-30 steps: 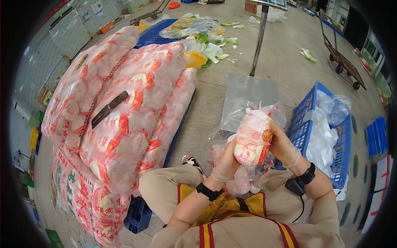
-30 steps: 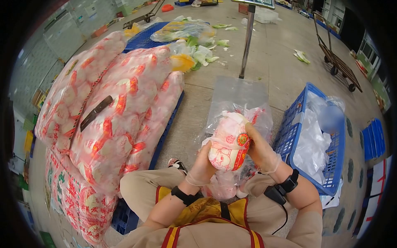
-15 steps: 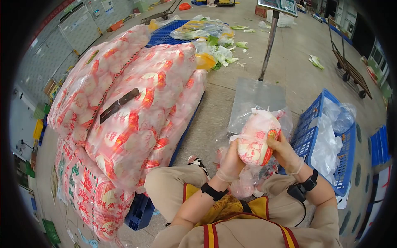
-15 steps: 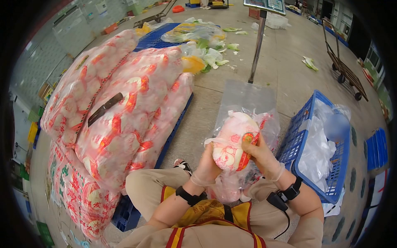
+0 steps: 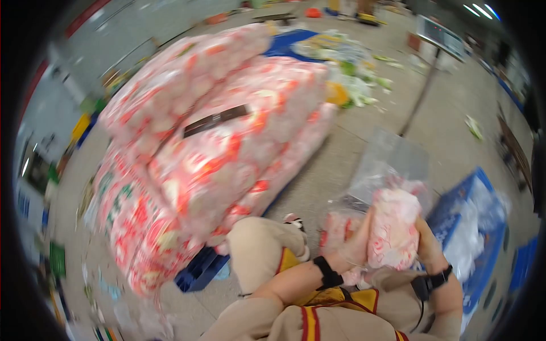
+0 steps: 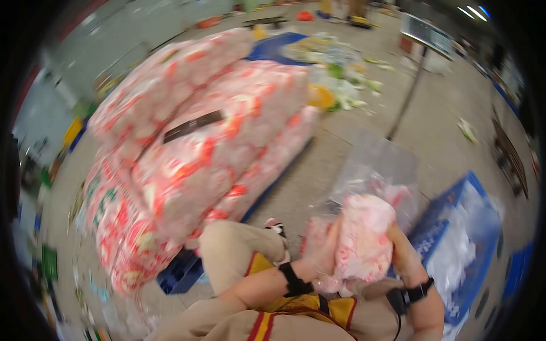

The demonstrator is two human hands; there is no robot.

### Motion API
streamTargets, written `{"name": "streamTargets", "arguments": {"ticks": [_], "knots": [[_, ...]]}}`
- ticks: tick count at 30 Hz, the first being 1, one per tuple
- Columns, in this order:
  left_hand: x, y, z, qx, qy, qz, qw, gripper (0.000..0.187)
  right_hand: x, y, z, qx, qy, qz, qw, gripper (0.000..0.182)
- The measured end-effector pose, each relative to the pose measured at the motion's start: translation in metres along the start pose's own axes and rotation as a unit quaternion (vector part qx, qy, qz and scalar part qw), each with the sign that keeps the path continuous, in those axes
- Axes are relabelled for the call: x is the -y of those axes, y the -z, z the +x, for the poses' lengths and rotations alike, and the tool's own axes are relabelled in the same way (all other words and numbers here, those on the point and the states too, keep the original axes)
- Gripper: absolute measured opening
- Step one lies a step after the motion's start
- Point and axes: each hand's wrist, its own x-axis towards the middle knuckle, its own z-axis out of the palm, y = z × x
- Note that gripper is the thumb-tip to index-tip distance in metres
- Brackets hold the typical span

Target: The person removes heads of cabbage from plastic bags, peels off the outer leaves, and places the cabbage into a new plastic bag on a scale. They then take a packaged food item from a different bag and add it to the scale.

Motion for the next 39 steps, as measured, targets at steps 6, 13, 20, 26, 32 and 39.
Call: {"name": "streamTargets", "arguments": {"ticks": [6, 13, 20, 26, 32, 39], "knots": [[0.003, 0.026, 0.0, 0.009, -0.017, -0.092, 0.996, 0.073, 0.004, -0.027, 0.016, -0.066, 0.007, -0.184, 0.981, 0.049], [-0.011, 0.058, 0.018, 0.079, -0.116, -0.1, 0.985, 0.058, -0.012, -0.044, 0.019, -0.1, 0.014, -0.255, 0.962, 0.064], [-0.027, 0.072, -0.002, 0.038, -0.022, 0.119, 0.992, 0.048, 0.012, -0.023, 0.027, 0.027, 0.177, -0.433, 0.883, 0.103], [-0.02, 0.065, 0.01, 0.034, 0.077, -0.076, 0.994, 0.058, 0.029, -0.024, 0.017, 0.075, 0.265, -0.587, 0.762, 0.09], [-0.032, 0.049, 0.005, 0.053, -0.073, -0.008, 0.996, 0.063, 0.011, -0.026, 0.017, -0.026, 0.215, -0.484, 0.848, 0.064], [-0.029, 0.059, 0.01, 0.025, -0.077, -0.034, 0.996, 0.066, -0.001, -0.017, 0.028, -0.037, 0.303, -0.512, 0.803, 0.023]]}}
